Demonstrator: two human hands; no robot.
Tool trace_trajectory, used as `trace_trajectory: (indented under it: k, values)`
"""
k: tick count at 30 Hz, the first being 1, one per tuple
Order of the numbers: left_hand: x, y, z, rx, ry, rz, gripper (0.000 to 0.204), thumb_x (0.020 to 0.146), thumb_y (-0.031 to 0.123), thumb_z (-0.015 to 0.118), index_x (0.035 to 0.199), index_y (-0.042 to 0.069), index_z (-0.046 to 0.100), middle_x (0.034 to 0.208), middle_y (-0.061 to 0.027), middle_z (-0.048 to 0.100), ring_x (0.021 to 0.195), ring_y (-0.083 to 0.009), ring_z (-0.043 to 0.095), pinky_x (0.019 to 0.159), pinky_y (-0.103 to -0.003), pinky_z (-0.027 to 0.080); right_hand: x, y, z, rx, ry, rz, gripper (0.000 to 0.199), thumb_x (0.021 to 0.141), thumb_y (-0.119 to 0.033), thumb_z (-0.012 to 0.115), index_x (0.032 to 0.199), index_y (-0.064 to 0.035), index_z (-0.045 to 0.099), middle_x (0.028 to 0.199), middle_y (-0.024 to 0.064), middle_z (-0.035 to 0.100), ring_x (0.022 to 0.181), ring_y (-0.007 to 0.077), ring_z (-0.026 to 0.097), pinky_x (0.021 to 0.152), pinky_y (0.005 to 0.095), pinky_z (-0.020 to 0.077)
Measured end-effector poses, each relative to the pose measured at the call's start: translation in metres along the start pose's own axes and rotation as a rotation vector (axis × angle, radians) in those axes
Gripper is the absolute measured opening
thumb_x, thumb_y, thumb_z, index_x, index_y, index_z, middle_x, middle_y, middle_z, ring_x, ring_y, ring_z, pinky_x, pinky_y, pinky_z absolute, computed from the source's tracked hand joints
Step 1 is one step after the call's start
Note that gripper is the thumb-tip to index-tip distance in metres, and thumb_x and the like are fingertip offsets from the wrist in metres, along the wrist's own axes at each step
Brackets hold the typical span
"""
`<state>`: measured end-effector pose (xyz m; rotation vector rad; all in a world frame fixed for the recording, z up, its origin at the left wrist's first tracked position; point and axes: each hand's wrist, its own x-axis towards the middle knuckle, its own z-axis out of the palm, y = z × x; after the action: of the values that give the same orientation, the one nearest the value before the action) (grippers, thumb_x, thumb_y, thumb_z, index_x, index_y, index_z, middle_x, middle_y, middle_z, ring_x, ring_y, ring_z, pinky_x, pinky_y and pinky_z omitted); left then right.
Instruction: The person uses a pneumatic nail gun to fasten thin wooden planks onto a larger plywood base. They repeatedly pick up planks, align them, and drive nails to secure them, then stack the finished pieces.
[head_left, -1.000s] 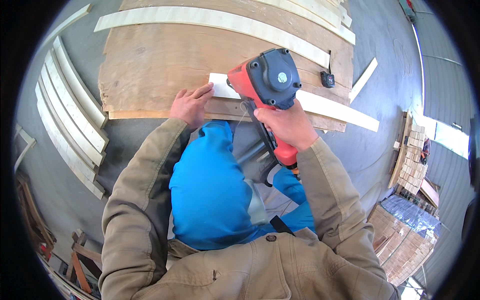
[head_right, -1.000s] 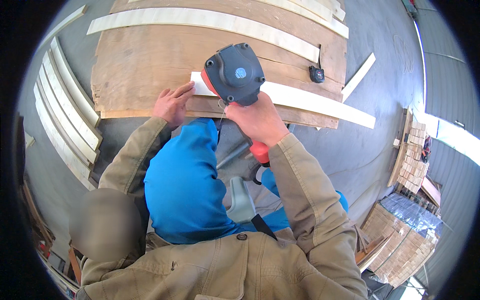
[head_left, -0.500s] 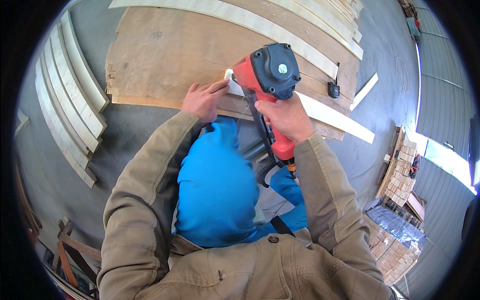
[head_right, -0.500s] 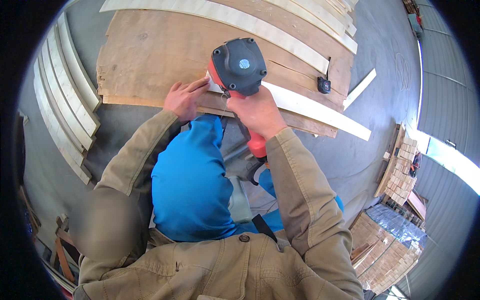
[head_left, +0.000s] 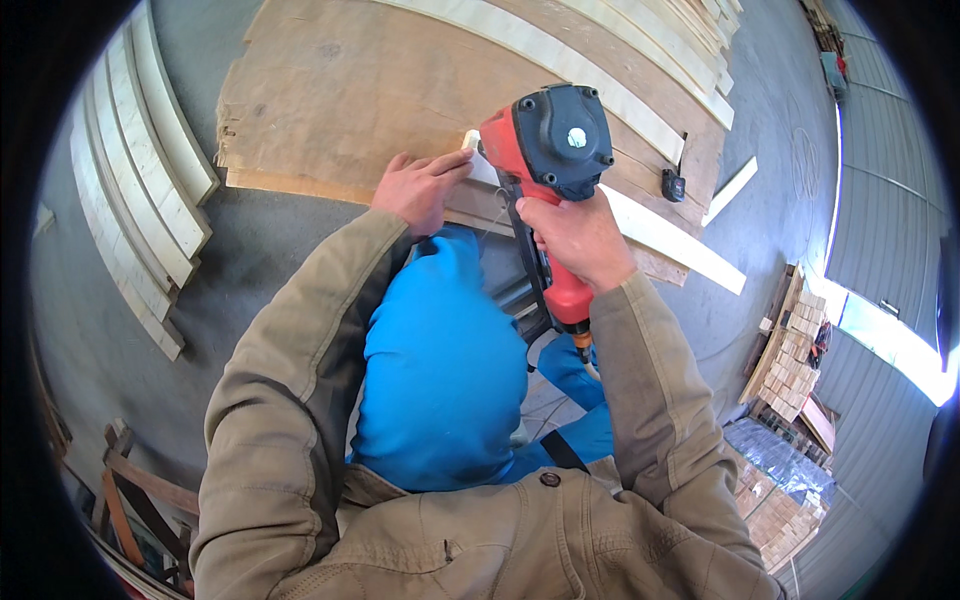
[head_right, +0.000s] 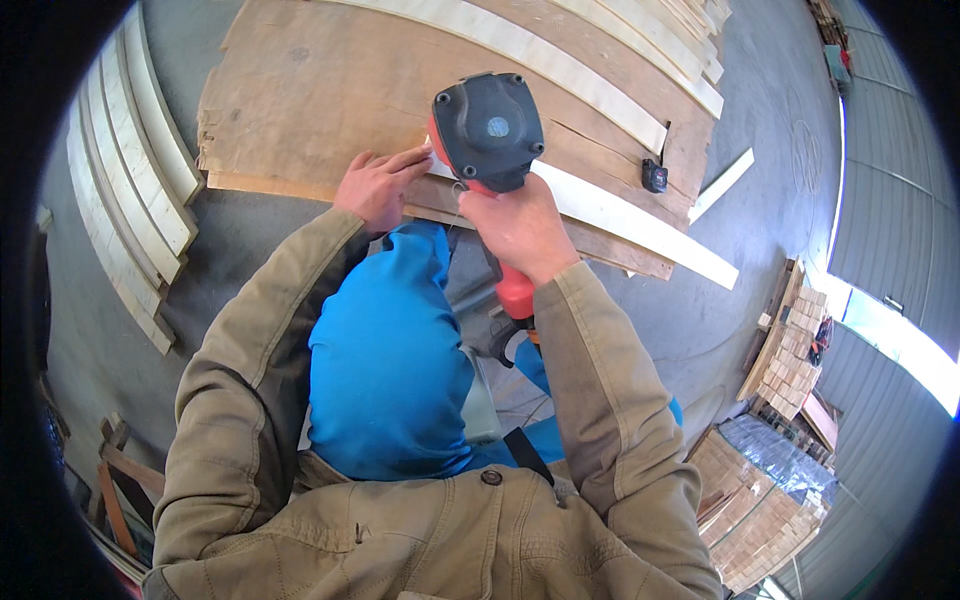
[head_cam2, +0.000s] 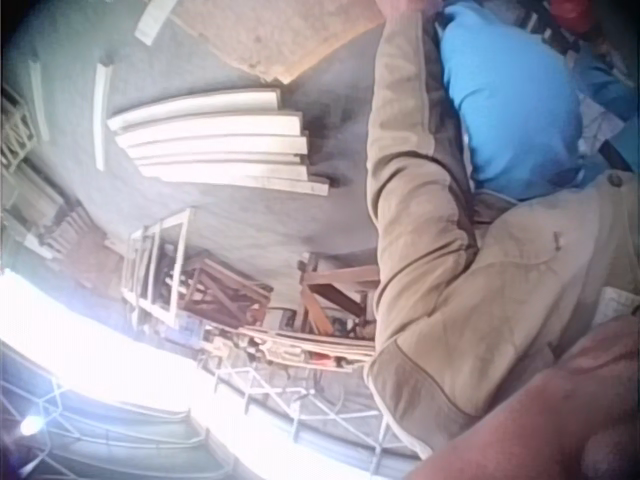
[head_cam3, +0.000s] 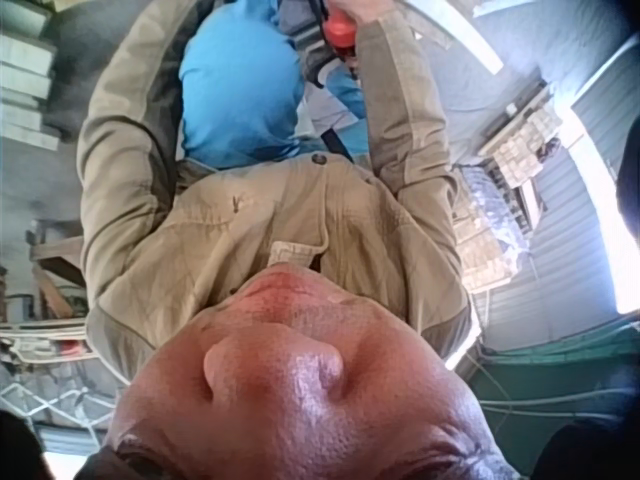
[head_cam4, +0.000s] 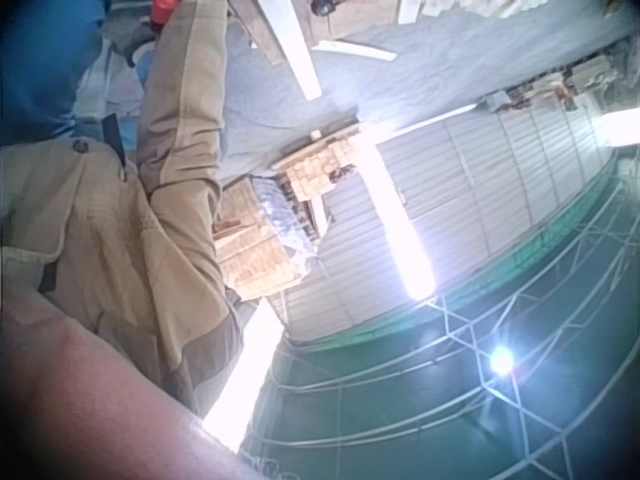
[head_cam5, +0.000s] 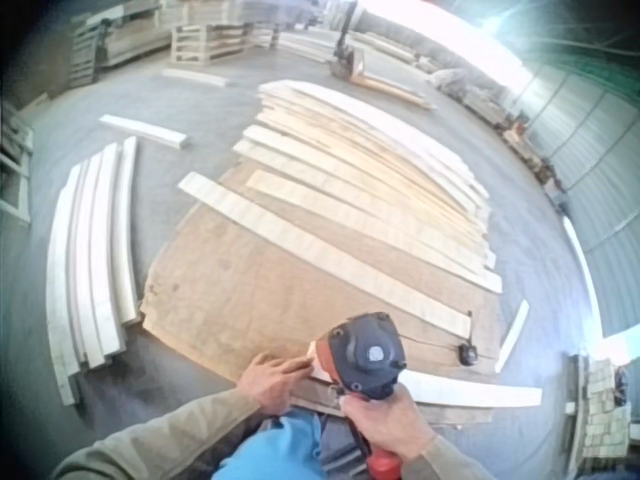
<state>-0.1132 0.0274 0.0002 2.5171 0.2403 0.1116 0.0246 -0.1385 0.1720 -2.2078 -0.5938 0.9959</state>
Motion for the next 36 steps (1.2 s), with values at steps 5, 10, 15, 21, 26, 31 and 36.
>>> trace_trajectory:
  k: [5, 10, 15, 21, 26, 31, 36]
  values:
    - [0.0, -0.002, 0.002, 0.019, -0.029, -0.013, 0.061, 0.083, 0.003, 0.06, 0.142, 0.019, 0.066, 0.158, 0.0062, 0.055, 0.129, -0.0178, 0.062, 0.103, -0.043, 0.042, -0.002, -0.002, 0.005, -0.009, 0.018, 0.016, 0.025, 0.087, -0.019, 0.067, 0.102, 0.0017, 0.069, 0.088, 0.022, 0.073, 0.086, 0.0377, 0.072, 0.078, 0.0434, 0.0548]
    - [0.001, -0.003, 0.003, 0.01, -0.008, 0.002, 0.066, 0.079, 0.001, 0.061, 0.142, 0.018, 0.067, 0.157, 0.0035, 0.057, 0.129, -0.0194, 0.063, 0.104, -0.042, 0.044, 0.0, -0.002, 0.002, -0.038, 0.036, -0.062, 0.024, 0.087, -0.018, 0.068, 0.101, 0.0019, 0.069, 0.084, 0.0194, 0.073, 0.081, 0.035, 0.072, 0.076, 0.0431, 0.0552]
    - [0.0, -0.005, 0.003, 0.03, -0.005, 0.005, 0.064, 0.08, 0.001, 0.062, 0.141, 0.018, 0.067, 0.157, 0.004, 0.057, 0.128, -0.0198, 0.064, 0.104, -0.042, 0.044, -0.011, -0.005, -0.013, -0.016, 0.025, 0.092, 0.025, 0.087, -0.02, 0.069, 0.096, 0.0033, 0.07, 0.073, 0.0139, 0.07, 0.068, 0.0228, 0.069, 0.066, 0.0385, 0.0549]
    - [0.0, -0.005, 0.004, 0.02, 0.021, 0.019, 0.063, 0.081, 0.0, 0.061, 0.14, 0.02, 0.067, 0.157, 0.0047, 0.057, 0.125, -0.0188, 0.065, 0.101, -0.041, 0.045, -0.034, 0.006, -0.004, 0.158, 0.062, 0.175, 0.025, 0.087, -0.021, 0.072, 0.094, 0.0036, 0.069, 0.069, 0.008, 0.067, 0.063, 0.0164, 0.066, 0.06, 0.0335, 0.0533]
    - [-0.002, -0.004, 0.004, 0.032, 0.027, 0.015, 0.065, 0.08, -0.003, 0.06, 0.14, 0.02, 0.067, 0.156, 0.0048, 0.057, 0.124, -0.0185, 0.065, 0.1, -0.041, 0.045, -0.035, 0.011, 0.003, 0.14, 0.048, 0.123, 0.024, 0.088, -0.019, 0.072, 0.096, 0.0033, 0.069, 0.071, 0.0082, 0.068, 0.061, 0.0164, 0.065, 0.06, 0.0337, 0.0527]
    - [-0.001, -0.005, 0.006, 0.041, 0.021, 0.008, 0.066, 0.08, -0.003, 0.059, 0.141, 0.021, 0.066, 0.157, 0.0047, 0.057, 0.124, -0.0186, 0.065, 0.1, -0.041, 0.045, -0.034, 0.009, 0.005, 0.112, 0.021, 0.12, 0.024, 0.088, -0.018, 0.071, 0.099, 0.0031, 0.069, 0.077, 0.0086, 0.071, 0.069, 0.0145, 0.065, 0.065, 0.0337, 0.0521]
    - [0.0, -0.006, 0.008, 0.022, 0.013, 0.012, 0.065, 0.081, -0.001, 0.061, 0.142, 0.021, 0.066, 0.157, 0.0047, 0.057, 0.125, -0.0189, 0.065, 0.101, -0.042, 0.045, -0.036, 0.008, 0.002, 0.141, 0.048, 0.062, 0.023, 0.088, -0.016, 0.071, 0.102, 0.0024, 0.069, 0.08, 0.007, 0.071, 0.073, 0.0132, 0.064, 0.067, 0.0334, 0.0511]
